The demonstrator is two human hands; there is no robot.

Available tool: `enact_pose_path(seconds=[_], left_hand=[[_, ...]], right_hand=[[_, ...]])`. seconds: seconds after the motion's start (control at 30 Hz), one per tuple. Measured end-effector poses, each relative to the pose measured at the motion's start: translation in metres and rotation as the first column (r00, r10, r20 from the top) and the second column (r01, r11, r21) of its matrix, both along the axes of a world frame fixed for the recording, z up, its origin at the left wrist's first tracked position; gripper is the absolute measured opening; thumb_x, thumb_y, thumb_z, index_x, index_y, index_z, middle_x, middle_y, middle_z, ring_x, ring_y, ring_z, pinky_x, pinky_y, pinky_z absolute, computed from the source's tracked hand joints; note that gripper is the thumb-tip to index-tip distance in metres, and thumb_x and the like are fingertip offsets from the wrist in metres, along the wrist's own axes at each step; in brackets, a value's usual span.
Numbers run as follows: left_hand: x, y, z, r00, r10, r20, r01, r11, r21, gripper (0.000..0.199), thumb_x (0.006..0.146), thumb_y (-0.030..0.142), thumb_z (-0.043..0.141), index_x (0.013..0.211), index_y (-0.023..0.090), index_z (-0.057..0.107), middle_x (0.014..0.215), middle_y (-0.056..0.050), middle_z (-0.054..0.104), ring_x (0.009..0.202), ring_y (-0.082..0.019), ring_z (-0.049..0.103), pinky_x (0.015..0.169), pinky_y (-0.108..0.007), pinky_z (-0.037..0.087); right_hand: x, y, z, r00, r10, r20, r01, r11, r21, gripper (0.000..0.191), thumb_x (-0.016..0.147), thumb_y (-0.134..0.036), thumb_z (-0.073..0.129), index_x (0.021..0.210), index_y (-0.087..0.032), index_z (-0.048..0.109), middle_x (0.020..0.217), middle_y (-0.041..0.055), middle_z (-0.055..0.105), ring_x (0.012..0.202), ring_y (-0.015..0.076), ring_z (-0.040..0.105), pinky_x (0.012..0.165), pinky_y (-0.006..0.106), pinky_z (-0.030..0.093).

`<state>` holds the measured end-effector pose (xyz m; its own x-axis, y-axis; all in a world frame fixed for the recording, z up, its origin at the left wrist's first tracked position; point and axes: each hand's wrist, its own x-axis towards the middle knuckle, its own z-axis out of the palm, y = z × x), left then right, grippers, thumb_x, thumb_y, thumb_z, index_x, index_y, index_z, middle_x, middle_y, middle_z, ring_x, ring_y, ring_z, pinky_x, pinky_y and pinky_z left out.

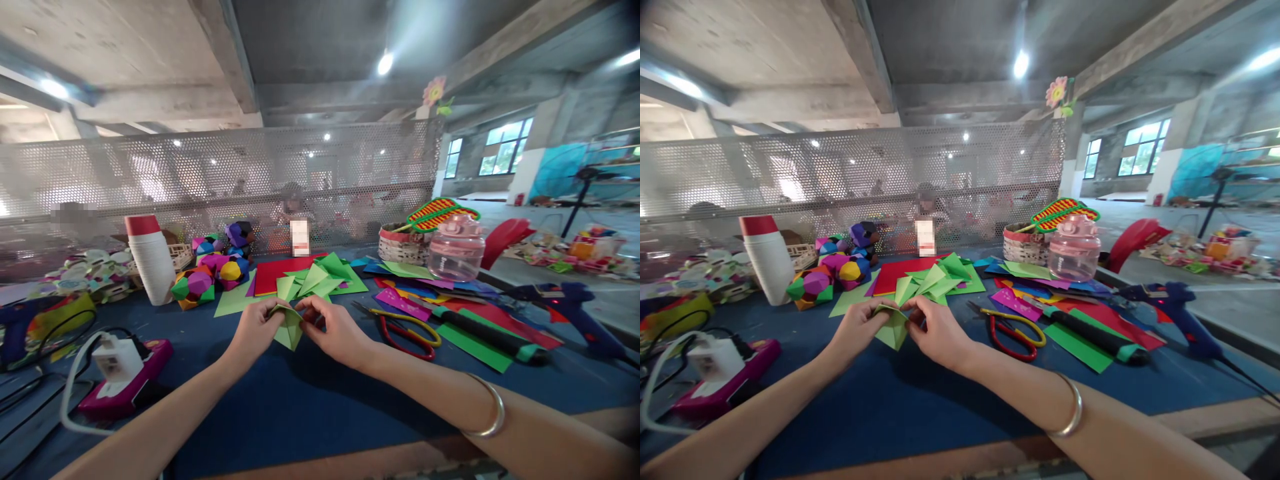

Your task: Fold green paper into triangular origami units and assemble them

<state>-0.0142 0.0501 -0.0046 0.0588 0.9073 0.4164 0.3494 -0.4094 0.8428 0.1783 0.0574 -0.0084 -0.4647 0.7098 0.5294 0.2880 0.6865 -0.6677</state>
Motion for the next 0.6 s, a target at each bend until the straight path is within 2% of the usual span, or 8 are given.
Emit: enact_pose_path(seconds=[0.27,0.37,0.5,0.6], left_hand=[[0.0,0.0,0.0034,0.979,-0.087,0.184,0.117,0.98,-0.162,0.028,0.065,0.032,0.074,0.086,0.014,0.076,0.077,-0.004,0.074,0.068,-0.018,0.065,0.063,-0.026,0.047],[-0.0007,-0.0012,0.0052,0.962,-0.096,0.255,0.155,0.963,-0.22,0.031,0.064,0.034,0.079,0.087,0.014,0.076,0.079,-0.005,0.075,0.07,-0.019,0.068,0.066,-0.027,0.051],[-0.0015,-0.0001,0.0066,0.94,-0.076,0.333,0.168,0.951,-0.259,0.032,0.06,0.032,0.083,0.086,0.014,0.075,0.077,-0.004,0.075,0.068,-0.018,0.068,0.064,-0.027,0.052],[-0.0015,0.0006,0.0068,0.926,-0.064,0.373,0.181,0.94,-0.288,0.032,0.058,0.031,0.084,0.083,0.014,0.075,0.072,-0.004,0.073,0.063,-0.017,0.067,0.061,-0.026,0.051]], right_hand=[[0.003,0.0037,-0.0004,1.0,-0.028,0.001,0.028,0.998,0.065,0.022,0.087,-0.014,0.061,0.108,-0.019,0.055,0.08,-0.0002,0.067,0.066,0.0139,0.062,0.063,0.026,0.05],[0.0036,0.005,-0.0019,1.0,-0.027,0.006,0.026,0.993,0.118,0.02,0.089,-0.015,0.059,0.107,-0.02,0.054,0.087,0.0023,0.068,0.073,0.0156,0.065,0.064,0.027,0.052],[0.0057,0.0035,-0.0002,0.999,-0.044,0.019,0.038,0.965,0.259,0.032,0.082,-0.002,0.056,0.109,-0.019,0.056,0.109,0.0095,0.062,0.1,0.0212,0.061,0.081,0.034,0.054],[0.0074,0.0014,0.0029,0.996,-0.041,0.077,0.008,0.925,0.379,0.04,0.077,0.003,0.058,0.11,-0.02,0.062,0.117,0.0104,0.055,0.11,0.0247,0.055,0.097,0.044,0.047]])
